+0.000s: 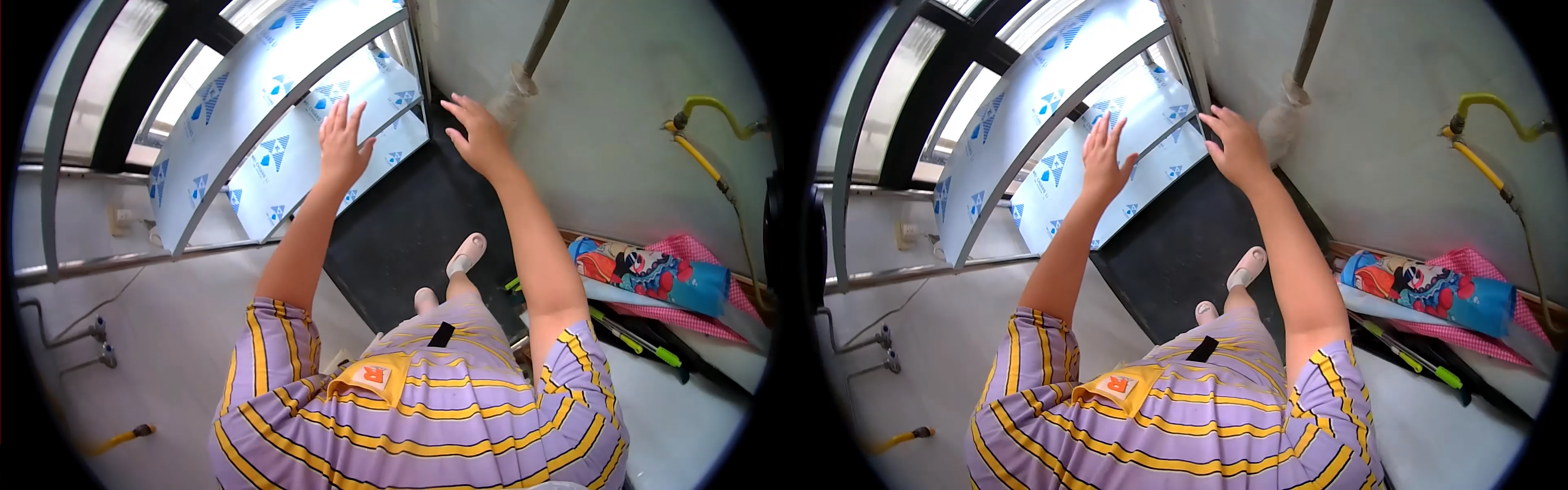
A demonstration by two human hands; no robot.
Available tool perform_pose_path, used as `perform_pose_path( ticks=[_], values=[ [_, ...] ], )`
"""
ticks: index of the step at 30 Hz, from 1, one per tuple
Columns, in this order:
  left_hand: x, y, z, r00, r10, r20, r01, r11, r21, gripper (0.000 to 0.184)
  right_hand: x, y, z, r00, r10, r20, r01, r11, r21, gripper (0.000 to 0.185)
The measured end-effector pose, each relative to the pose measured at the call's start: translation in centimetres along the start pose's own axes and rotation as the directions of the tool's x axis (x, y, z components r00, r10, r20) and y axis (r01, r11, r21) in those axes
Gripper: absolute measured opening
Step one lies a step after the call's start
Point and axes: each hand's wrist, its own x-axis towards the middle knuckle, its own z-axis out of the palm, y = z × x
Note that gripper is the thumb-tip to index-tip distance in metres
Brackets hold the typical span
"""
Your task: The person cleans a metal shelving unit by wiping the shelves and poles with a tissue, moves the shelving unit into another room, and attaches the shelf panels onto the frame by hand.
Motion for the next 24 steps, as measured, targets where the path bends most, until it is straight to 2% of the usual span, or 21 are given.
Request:
perform_pose_path(
  ticks=[3,7,10,12,15,18,22,23,24],
  values=[
    [0.6,1.3,3.4,0.988,-0.079,0.133,0.088,0.995,-0.057,0.078,-1.1,3.1,1.4,0.997,0.069,-0.042,-0.068,0.997,0.028,0.047],
    [-0.1,-2.0,10.2,0.949,-0.196,0.245,0.196,0.980,0.024,0.081,-0.7,6.3,4.7,0.984,0.176,-0.032,-0.171,0.977,0.127,0.044],
    [1.2,-4.7,15.7,0.974,-0.137,0.179,0.140,0.990,-0.006,0.085,-0.2,9.9,8.4,0.983,0.185,0.011,-0.185,0.974,0.130,0.044],
    [2.4,-6.6,18.0,0.958,-0.190,0.215,0.175,0.981,0.085,0.087,0.5,11.1,11.6,0.982,0.182,0.057,-0.187,0.977,0.098,0.050],
    [5.3,-7.8,22.5,0.953,-0.160,0.256,0.145,0.987,0.076,0.088,2.5,13.9,16.8,0.991,0.134,-0.019,-0.130,0.979,0.156,0.057],
    [7.6,-8.1,25.7,0.943,-0.097,0.318,0.084,0.995,0.056,0.089,4.6,15.6,21.0,0.966,0.246,-0.080,-0.216,0.936,0.277,0.060],
    [7.1,-9.5,28.6,0.965,-0.026,0.262,0.002,0.996,0.093,0.090,6.1,16.7,25.7,0.919,0.360,-0.164,-0.281,0.886,0.369,0.057],
    [7.3,-9.8,29.1,0.971,-0.008,0.239,-0.026,0.990,0.138,0.087,6.3,17.0,27.2,0.931,0.318,-0.180,-0.239,0.902,0.359,0.057],
    [6.9,-9.9,29.3,0.976,0.011,0.215,-0.048,0.984,0.169,0.071,6.1,16.8,29.0,0.927,0.341,-0.158,-0.247,0.870,0.427,0.066]
  ],
)
